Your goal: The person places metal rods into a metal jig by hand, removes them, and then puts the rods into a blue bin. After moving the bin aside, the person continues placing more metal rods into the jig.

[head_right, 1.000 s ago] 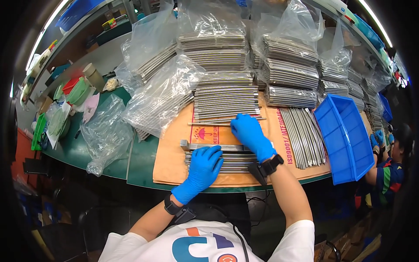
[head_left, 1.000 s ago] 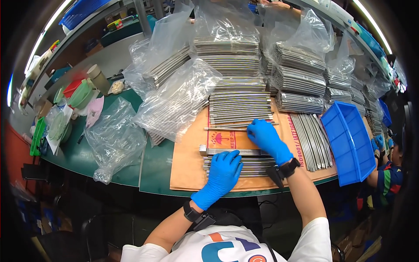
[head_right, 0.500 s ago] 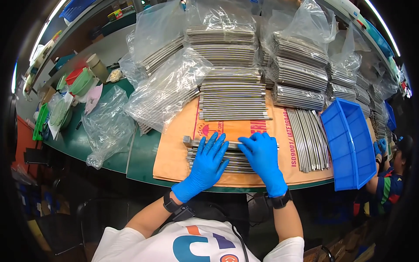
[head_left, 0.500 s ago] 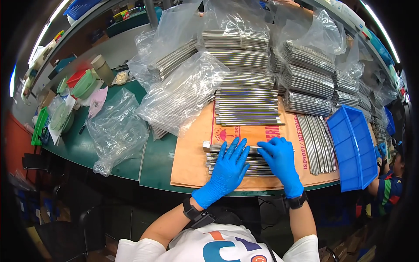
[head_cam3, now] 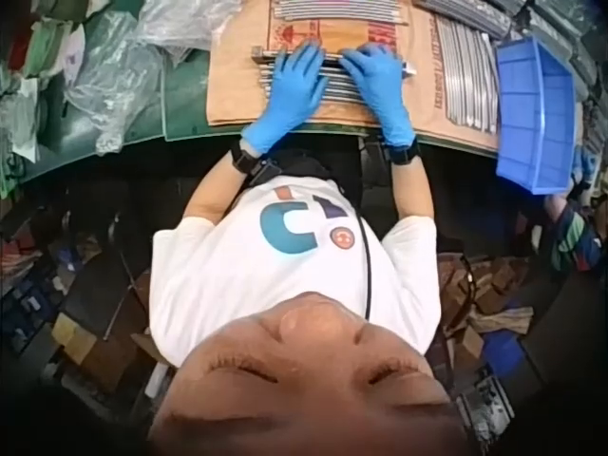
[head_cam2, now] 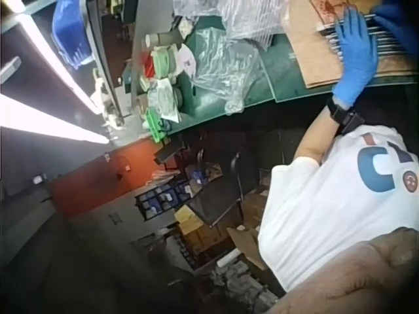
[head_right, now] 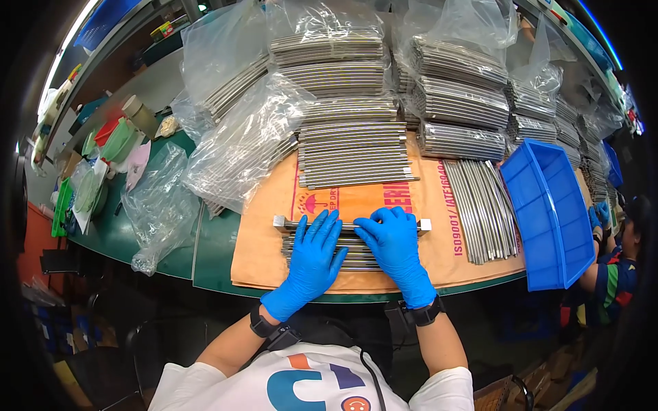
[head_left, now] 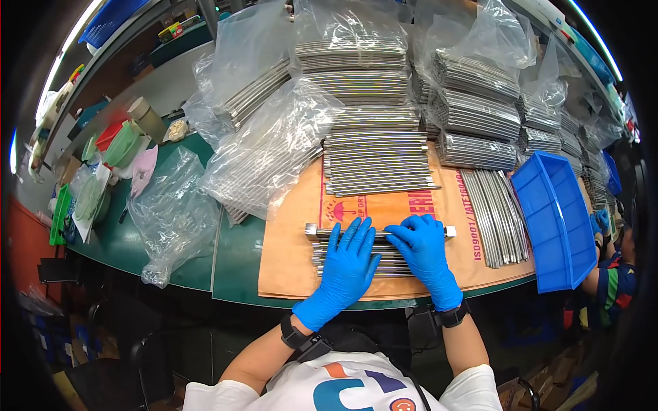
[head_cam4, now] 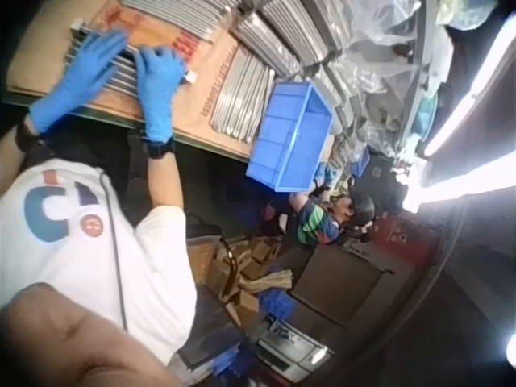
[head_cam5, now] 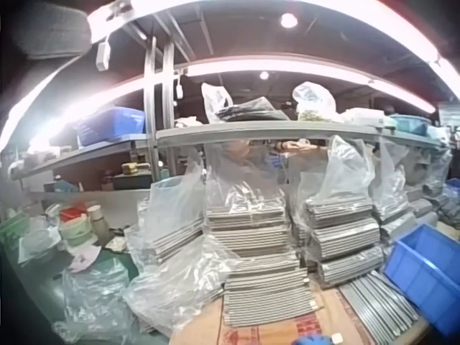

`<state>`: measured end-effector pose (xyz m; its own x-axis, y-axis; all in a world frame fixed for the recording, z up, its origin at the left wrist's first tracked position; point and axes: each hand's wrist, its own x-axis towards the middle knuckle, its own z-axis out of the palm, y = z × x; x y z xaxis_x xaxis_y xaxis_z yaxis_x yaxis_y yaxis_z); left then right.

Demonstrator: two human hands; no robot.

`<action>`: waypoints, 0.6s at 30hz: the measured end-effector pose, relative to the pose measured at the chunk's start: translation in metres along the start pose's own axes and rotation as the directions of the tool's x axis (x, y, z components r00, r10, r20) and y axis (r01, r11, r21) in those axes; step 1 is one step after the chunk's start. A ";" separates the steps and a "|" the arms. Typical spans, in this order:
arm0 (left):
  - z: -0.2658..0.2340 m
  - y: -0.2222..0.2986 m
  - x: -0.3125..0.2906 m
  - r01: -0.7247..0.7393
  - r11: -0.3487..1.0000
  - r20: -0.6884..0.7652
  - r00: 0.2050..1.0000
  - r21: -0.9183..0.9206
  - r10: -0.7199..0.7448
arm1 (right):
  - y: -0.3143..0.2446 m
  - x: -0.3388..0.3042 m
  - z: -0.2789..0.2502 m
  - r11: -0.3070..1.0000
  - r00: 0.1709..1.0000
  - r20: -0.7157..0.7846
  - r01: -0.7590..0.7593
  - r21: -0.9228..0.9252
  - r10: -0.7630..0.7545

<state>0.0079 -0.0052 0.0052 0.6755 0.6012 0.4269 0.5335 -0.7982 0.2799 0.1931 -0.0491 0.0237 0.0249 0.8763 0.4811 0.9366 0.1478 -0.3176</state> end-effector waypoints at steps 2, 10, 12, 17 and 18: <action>-0.001 0.001 0.001 -0.011 1.000 0.002 1.000 -0.009 0.011 | 0.001 0.000 0.001 1.000 1.000 -0.008 -0.003 -0.013 0.003; -0.007 0.000 0.001 0.003 0.998 -0.091 0.996 -0.067 -0.009 | -0.008 0.000 -0.002 0.998 0.998 -0.017 0.066 -0.017 -0.066; -0.004 0.000 0.002 -0.001 0.997 -0.117 0.993 -0.075 -0.007 | -0.012 0.000 -0.011 0.998 0.995 0.083 0.063 -0.003 -0.062; -0.002 -0.003 -0.003 -0.010 0.997 -0.133 0.991 -0.083 -0.002 | 0.000 0.025 -0.021 0.986 0.957 0.287 0.004 0.167 -0.052; -0.001 -0.002 -0.003 -0.009 0.997 -0.135 0.991 -0.081 -0.002 | 0.011 0.034 -0.018 0.986 0.957 0.286 0.006 0.167 -0.054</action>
<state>0.0037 -0.0053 0.0044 0.5997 0.5921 0.5383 0.4842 -0.8041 0.3450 0.2105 -0.0255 0.0510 -0.1271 0.9614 0.2440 0.8653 0.2277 -0.4466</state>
